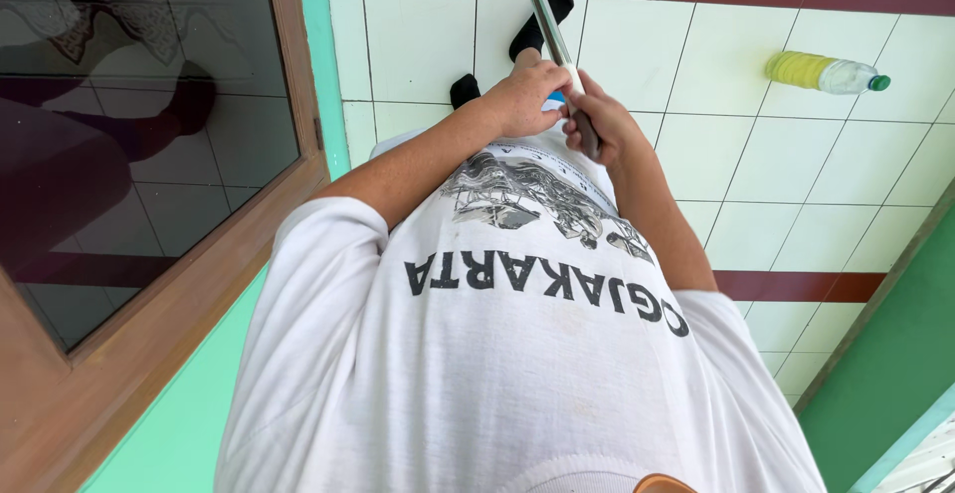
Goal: The person mops the tiled balcony floor using a flat mop, pushing it across the white and maroon tiles, and handles a plastic bottle of cleaning solution.
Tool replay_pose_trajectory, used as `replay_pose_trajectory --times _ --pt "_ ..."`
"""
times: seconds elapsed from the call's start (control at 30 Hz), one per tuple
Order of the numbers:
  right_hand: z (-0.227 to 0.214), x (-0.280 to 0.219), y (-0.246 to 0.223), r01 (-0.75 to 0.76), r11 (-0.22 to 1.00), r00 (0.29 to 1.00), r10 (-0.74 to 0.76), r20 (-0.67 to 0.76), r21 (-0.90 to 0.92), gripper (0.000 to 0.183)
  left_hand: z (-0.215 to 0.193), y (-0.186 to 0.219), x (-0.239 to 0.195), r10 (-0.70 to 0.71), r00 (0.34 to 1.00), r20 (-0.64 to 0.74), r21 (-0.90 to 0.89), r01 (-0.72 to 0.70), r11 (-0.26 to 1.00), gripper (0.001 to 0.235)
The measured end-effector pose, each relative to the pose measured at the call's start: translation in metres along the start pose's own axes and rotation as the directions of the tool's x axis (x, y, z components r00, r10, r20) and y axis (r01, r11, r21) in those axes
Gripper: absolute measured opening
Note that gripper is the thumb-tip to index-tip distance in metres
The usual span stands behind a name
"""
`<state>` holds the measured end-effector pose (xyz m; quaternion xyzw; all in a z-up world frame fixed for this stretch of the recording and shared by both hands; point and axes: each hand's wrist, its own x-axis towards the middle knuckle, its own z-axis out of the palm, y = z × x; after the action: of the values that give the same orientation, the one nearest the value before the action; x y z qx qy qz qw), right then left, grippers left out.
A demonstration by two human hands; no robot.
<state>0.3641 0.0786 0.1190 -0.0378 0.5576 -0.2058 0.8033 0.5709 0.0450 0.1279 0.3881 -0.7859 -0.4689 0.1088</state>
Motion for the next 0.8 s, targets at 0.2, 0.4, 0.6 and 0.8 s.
replay_pose_trajectory --times 0.2,0.4,0.6,0.8 --pt "-0.022 -0.075 0.046 -0.014 0.957 0.984 -0.039 -0.174 -0.29 0.074 0.033 0.003 0.039 -0.14 0.918 0.371 0.133 0.097 0.986 0.074" --pt "-0.017 -0.067 0.042 0.049 0.754 0.914 -0.298 -0.275 -0.655 0.071 0.032 0.006 0.064 -0.277 0.752 0.598 0.276 0.132 0.952 0.086" --pt "-0.027 -0.024 0.001 0.145 0.745 0.905 -0.366 -0.217 -0.651 0.068 0.022 -0.036 0.103 -0.275 0.849 0.452 0.167 0.222 0.961 0.066" --pt "-0.025 -0.034 -0.079 0.061 0.816 0.914 -0.277 -0.296 -0.575 0.071 0.025 -0.059 0.157 -0.231 0.933 0.276 -0.074 0.26 0.963 0.022"
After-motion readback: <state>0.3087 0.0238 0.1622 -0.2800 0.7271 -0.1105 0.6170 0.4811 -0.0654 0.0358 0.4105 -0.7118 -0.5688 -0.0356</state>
